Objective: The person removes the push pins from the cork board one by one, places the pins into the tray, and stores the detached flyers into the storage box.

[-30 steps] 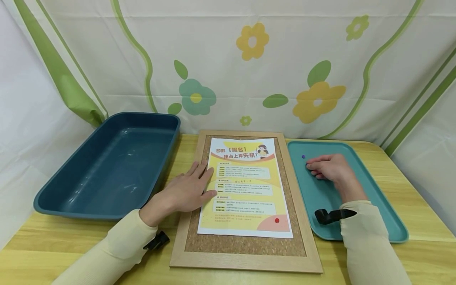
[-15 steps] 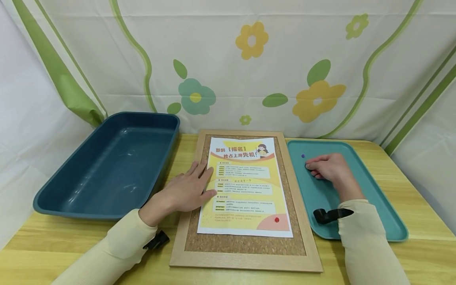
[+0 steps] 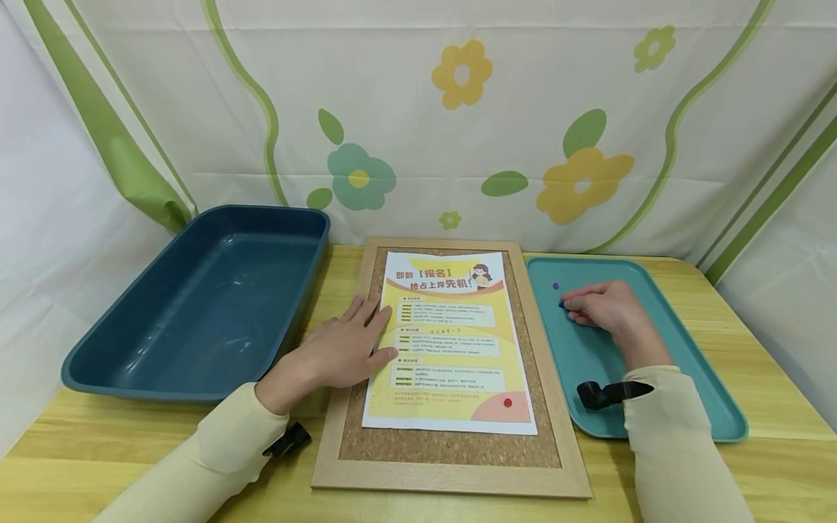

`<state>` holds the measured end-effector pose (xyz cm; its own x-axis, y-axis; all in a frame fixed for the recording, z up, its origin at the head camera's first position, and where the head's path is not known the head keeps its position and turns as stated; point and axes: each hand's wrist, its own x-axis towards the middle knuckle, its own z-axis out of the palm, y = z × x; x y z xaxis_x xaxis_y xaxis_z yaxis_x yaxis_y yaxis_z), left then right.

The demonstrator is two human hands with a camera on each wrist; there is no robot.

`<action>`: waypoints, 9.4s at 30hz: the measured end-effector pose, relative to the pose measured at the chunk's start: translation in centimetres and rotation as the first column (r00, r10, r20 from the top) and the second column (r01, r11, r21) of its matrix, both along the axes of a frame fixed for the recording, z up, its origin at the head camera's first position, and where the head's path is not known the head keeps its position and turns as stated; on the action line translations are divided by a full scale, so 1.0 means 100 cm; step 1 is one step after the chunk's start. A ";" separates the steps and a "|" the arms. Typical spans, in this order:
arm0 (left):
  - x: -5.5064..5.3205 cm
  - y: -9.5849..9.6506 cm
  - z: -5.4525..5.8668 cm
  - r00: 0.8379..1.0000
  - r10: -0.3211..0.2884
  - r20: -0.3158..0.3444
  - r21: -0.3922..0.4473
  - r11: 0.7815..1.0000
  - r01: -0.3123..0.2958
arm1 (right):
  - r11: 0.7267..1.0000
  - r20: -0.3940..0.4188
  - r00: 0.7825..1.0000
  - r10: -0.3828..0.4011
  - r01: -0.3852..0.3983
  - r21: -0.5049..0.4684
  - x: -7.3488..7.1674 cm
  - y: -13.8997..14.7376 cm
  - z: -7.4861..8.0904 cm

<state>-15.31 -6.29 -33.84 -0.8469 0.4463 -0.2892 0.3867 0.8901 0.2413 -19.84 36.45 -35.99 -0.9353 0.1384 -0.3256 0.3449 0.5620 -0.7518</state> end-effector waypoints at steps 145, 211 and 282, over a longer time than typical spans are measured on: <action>0.000 0.000 0.002 1.000 -0.005 0.008 -0.015 1.000 0.005 | 0.717 0.070 0.714 0.696 -0.688 -0.112 0.076 -0.093 0.026; -0.002 0.001 0.001 1.000 0.000 0.010 -0.015 1.000 0.000 | 0.958 -0.088 0.954 0.287 -0.284 0.048 0.032 -0.048 0.045; -0.002 0.001 0.000 1.000 -0.003 0.008 -0.005 1.000 0.003 | 0.995 -0.087 0.996 0.010 -0.001 0.101 0.013 0.021 0.000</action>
